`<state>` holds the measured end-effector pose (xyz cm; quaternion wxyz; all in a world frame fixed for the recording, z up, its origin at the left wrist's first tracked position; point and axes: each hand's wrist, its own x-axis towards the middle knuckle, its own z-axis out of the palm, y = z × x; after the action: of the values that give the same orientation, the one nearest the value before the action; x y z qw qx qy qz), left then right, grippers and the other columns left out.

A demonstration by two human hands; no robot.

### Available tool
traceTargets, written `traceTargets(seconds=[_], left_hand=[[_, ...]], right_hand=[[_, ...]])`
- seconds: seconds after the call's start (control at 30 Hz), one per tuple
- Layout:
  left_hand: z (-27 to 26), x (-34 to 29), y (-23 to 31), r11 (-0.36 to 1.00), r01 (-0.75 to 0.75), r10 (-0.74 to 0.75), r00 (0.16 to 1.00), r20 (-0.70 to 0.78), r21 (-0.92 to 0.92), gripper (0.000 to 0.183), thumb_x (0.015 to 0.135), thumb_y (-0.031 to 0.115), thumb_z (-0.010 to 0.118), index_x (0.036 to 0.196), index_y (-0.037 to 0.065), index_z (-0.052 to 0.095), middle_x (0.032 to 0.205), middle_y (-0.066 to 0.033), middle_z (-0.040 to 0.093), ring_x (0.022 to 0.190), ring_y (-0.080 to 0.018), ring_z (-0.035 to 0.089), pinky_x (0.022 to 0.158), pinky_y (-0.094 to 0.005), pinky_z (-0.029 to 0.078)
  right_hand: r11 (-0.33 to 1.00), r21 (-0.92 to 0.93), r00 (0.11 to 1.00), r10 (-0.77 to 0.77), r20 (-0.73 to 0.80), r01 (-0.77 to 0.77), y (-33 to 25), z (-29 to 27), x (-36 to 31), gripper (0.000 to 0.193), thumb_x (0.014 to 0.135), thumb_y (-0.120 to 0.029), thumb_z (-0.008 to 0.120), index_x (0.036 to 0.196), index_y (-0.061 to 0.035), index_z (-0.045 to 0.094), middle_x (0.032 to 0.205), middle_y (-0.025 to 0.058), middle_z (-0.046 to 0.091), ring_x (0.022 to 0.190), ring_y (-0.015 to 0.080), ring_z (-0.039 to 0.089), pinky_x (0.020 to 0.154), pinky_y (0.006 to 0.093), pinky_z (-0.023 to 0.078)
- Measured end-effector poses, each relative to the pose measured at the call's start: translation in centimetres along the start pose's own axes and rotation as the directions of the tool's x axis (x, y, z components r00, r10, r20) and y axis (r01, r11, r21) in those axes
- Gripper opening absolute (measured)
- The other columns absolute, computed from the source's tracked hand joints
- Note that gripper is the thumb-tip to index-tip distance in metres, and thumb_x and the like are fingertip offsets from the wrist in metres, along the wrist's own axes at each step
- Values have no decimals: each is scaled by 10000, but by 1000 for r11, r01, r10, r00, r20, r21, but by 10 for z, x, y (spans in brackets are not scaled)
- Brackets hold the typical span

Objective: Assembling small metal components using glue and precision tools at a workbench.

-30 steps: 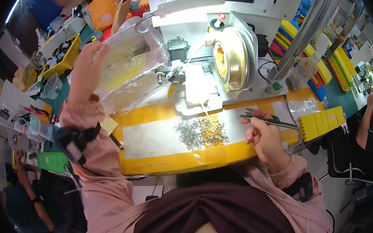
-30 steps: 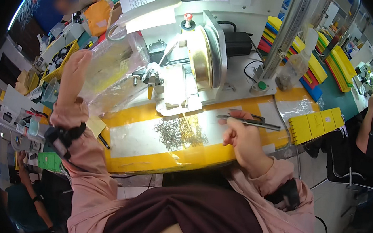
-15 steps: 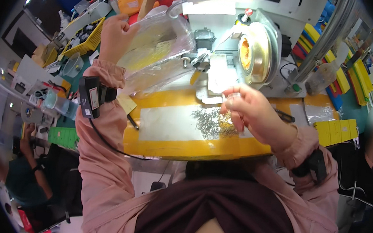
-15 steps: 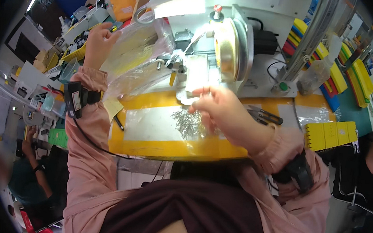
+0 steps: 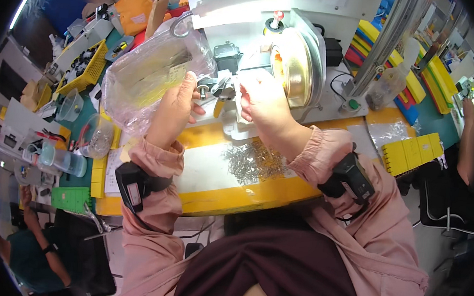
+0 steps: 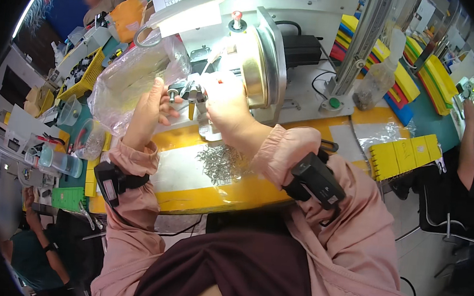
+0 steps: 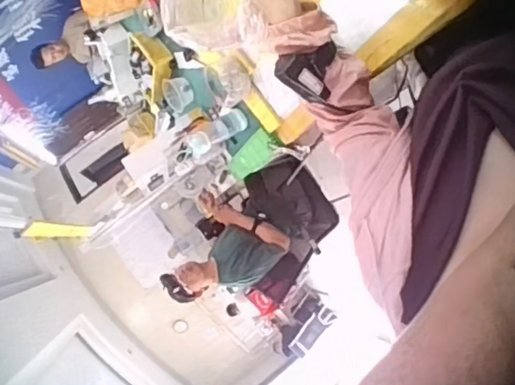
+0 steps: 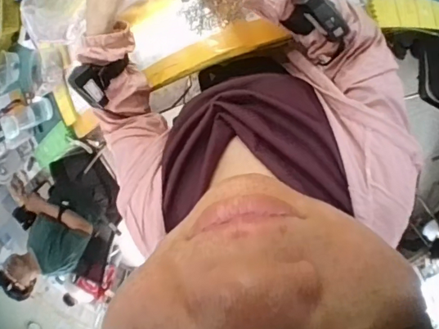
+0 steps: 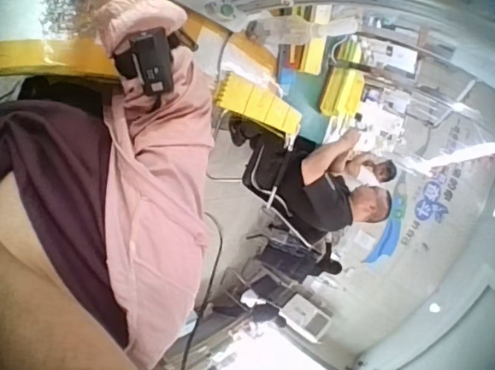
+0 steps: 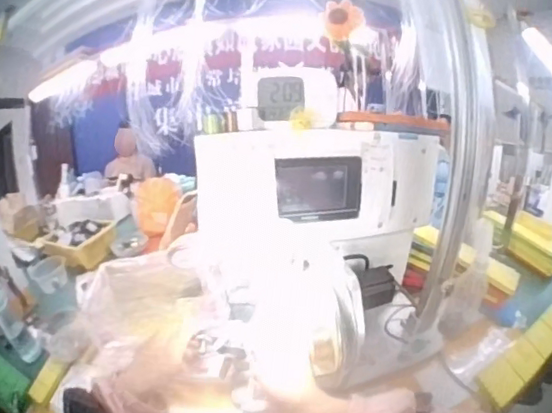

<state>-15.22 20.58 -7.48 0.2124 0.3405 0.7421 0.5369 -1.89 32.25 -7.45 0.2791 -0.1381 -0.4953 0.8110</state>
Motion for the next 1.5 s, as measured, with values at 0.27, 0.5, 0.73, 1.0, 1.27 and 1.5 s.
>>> traceTargets(seconds=[0.27,0.5,0.73,1.0,1.27,1.5], left_hand=[[10,-1,-5,963,269,-259,947,189,-30,733,819,652,319,1094,-14,451,936,-124,536,610,-147,559,534,-269,442],[18,1,21,584,-405,631,772,-80,704,408,784,361,587,950,-9,535,888,-152,541,766,-291,544,683,-341,433],[46,3,39,663,-625,724,676,-139,411,82,670,30,632,736,3,591,832,-90,502,765,-200,519,700,-272,406],[46,-69,61,701,-683,692,721,32,206,299,569,-8,674,851,61,605,975,-107,532,869,-254,501,758,-325,395],[71,-47,31,471,-799,817,555,157,373,448,608,-79,558,1033,58,532,850,-72,576,868,-269,521,756,-354,385],[75,-58,23,823,-568,566,817,107,-18,458,626,-19,657,1024,29,435,810,-93,562,800,-215,572,749,-315,433]], right_hand=[[998,-20,998,-62,31,62,3,1,10,139,857,-104,498,735,-94,431,576,-30,386,431,48,318,385,187,262],[988,154,999,-7,50,-1,6,-7,12,101,852,-86,486,758,-95,449,644,-21,418,462,47,335,394,184,269],[931,347,991,78,108,-111,14,-13,13,89,816,-3,480,770,-80,482,719,7,460,537,70,416,400,196,300],[929,237,947,231,224,-283,-31,-28,-71,113,844,-87,502,752,-36,460,538,-25,391,401,43,300,378,198,249],[978,154,980,116,162,-142,-12,-38,-70,143,877,-139,502,778,-38,479,587,-20,434,441,25,350,400,191,292],[997,-68,996,-30,83,35,-2,-36,-71,145,884,-165,503,826,-32,509,619,-51,459,528,-5,389,456,156,311]])
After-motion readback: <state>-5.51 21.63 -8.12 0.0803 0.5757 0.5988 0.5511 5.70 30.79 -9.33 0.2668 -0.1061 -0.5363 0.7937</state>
